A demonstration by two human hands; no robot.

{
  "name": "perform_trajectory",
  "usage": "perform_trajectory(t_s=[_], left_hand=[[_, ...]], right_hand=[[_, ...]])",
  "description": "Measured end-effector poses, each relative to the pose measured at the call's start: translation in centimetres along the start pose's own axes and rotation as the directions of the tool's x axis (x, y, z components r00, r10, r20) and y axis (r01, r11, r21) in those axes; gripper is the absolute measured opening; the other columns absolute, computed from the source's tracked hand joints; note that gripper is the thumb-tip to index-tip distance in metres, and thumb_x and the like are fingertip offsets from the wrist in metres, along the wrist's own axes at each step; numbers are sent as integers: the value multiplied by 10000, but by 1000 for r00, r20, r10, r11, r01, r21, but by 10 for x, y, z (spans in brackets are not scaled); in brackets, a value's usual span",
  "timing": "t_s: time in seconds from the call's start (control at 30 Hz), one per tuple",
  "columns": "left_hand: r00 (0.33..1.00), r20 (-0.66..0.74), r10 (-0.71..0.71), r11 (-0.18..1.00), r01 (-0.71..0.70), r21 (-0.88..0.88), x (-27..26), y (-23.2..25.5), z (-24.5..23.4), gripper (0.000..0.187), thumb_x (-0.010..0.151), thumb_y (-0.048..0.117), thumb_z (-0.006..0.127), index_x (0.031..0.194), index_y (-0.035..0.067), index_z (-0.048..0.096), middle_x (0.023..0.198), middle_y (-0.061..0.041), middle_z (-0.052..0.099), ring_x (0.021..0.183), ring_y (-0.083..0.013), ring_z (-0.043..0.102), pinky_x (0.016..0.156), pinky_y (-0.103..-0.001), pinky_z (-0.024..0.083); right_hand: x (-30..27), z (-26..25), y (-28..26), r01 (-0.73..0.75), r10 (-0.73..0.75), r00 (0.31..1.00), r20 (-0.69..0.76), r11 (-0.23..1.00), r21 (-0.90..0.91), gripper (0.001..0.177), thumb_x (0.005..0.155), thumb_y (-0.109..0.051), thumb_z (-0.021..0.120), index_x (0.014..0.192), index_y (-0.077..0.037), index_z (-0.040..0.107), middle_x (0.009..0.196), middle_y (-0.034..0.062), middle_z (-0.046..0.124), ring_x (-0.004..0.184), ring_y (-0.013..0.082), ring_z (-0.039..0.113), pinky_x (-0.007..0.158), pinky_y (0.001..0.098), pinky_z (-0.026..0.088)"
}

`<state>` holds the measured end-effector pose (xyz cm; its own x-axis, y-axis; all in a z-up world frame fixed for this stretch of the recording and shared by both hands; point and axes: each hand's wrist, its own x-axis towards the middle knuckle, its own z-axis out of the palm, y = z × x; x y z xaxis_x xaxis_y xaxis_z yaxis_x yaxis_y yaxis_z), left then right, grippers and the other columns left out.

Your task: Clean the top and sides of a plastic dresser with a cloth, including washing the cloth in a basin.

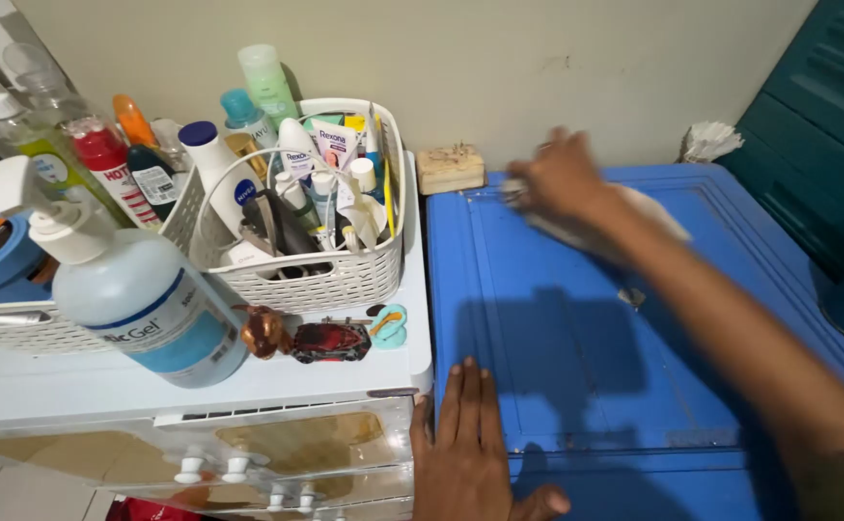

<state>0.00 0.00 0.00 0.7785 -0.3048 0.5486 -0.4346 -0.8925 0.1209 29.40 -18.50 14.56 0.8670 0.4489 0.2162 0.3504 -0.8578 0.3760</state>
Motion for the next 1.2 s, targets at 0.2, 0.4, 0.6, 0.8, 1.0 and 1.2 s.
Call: perform_trajectory(t_s=[0.2,0.4,0.6,0.8,1.0,1.2], left_hand=[[999,33,-8,1000,7,8,-3,-4,0,1361,739,1011,253,1503,-106,396,1599,-287,388,1538,-384,332,1135,-679,235],[998,50,-34,999,34,1,-2,-5,-1,1340,737,1001,254,1506,-86,408,1602,-280,386,1540,-359,337,1120,-672,245],[999,30,-26,999,25,33,-2,-2,6,1331,765,1004,254,1488,-102,409,1589,-298,384,1528,-374,336,1120,-682,238],[999,42,-31,999,30,18,-2,-4,7,1333,751,1006,264,1492,-93,408,1595,-303,377,1530,-380,331,1118,-677,235],[998,46,-34,999,33,30,-4,-4,10,1341,748,1010,263,1507,-87,404,1604,-287,378,1535,-378,328,1125,-672,232],[998,51,-38,998,35,57,-3,-2,6,1326,751,1011,271,1501,-74,407,1598,-271,381,1542,-372,323,1128,-682,237]], right_hand=[[18,51,-39,130,-40,979,-201,880,456,422,798,-114,747,1215,-172,708,1242,321,526,1045,453,589,872,512,522],[10,63,-14,187,-111,972,-209,901,391,373,796,-56,714,1156,-152,720,1392,386,408,1101,471,593,941,495,515],[3,42,5,80,54,982,-179,743,665,466,821,-154,726,1285,-174,677,1283,299,537,1143,459,605,1013,478,511],[32,54,13,345,-228,937,-263,704,620,484,690,-191,801,1173,-169,776,1313,252,598,1199,428,586,1013,489,475],[36,32,-20,96,-82,995,-51,773,627,548,726,-191,772,1272,-168,722,1169,184,652,1116,368,620,978,464,491],[16,7,50,-194,63,972,227,756,625,719,648,-248,908,1259,-68,574,1031,212,763,1006,362,742,928,414,571]])
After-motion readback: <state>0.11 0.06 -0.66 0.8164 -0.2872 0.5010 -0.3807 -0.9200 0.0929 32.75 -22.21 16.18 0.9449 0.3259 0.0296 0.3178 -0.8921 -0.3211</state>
